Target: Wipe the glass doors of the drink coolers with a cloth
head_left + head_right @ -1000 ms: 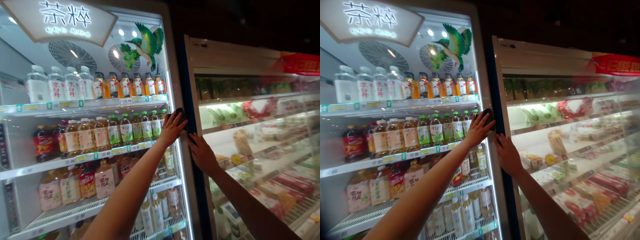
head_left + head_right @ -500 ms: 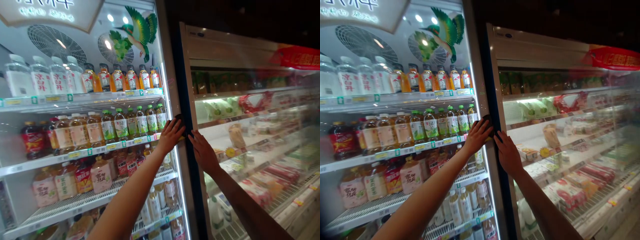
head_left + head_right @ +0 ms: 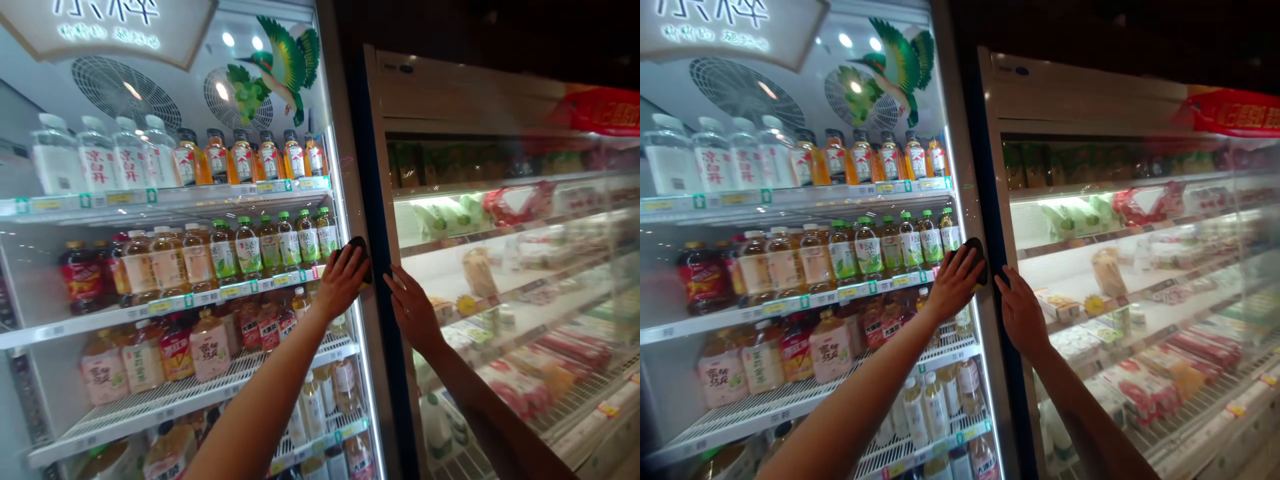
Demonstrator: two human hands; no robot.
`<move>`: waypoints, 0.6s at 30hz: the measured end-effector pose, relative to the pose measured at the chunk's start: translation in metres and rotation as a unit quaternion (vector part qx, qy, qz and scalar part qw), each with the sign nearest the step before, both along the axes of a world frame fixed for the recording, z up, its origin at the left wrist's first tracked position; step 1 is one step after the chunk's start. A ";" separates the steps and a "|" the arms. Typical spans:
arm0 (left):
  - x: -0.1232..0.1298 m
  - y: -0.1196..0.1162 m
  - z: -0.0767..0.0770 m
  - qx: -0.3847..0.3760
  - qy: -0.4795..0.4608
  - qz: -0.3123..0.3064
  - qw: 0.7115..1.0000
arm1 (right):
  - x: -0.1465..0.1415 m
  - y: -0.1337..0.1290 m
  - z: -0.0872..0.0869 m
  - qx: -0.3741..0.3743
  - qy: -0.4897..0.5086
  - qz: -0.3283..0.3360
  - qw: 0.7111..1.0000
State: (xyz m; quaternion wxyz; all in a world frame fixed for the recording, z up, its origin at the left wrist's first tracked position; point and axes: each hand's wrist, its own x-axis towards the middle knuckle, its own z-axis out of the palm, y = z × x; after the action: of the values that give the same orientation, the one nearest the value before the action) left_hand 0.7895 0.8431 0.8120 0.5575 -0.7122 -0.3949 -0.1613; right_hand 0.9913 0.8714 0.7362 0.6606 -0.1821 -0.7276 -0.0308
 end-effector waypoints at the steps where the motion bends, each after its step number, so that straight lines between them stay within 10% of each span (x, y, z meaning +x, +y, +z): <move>1: 0.003 -0.001 -0.007 -0.009 -0.006 -0.004 1.000 | -0.001 0.000 -0.001 0.001 0.004 0.001 1.000; 6: 0.002 -0.001 -0.059 -0.031 0.056 -0.048 0.997 | -0.004 0.001 0.000 0.007 0.003 0.003 1.000; 12: -0.020 -0.010 -0.015 0.055 0.003 -0.031 0.998 | -0.004 0.003 0.005 0.016 0.003 0.010 1.000; 18: -0.016 -0.029 -0.055 0.064 -0.020 -0.027 0.997 | -0.005 -0.001 0.002 0.002 0.004 0.025 1.000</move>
State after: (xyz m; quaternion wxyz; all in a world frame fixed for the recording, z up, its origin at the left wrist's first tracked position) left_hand 0.7737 0.8145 0.7569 0.5895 -0.6819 -0.3752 -0.2160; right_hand 0.9859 0.8704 0.7385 0.6645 -0.1628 -0.7292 -0.0151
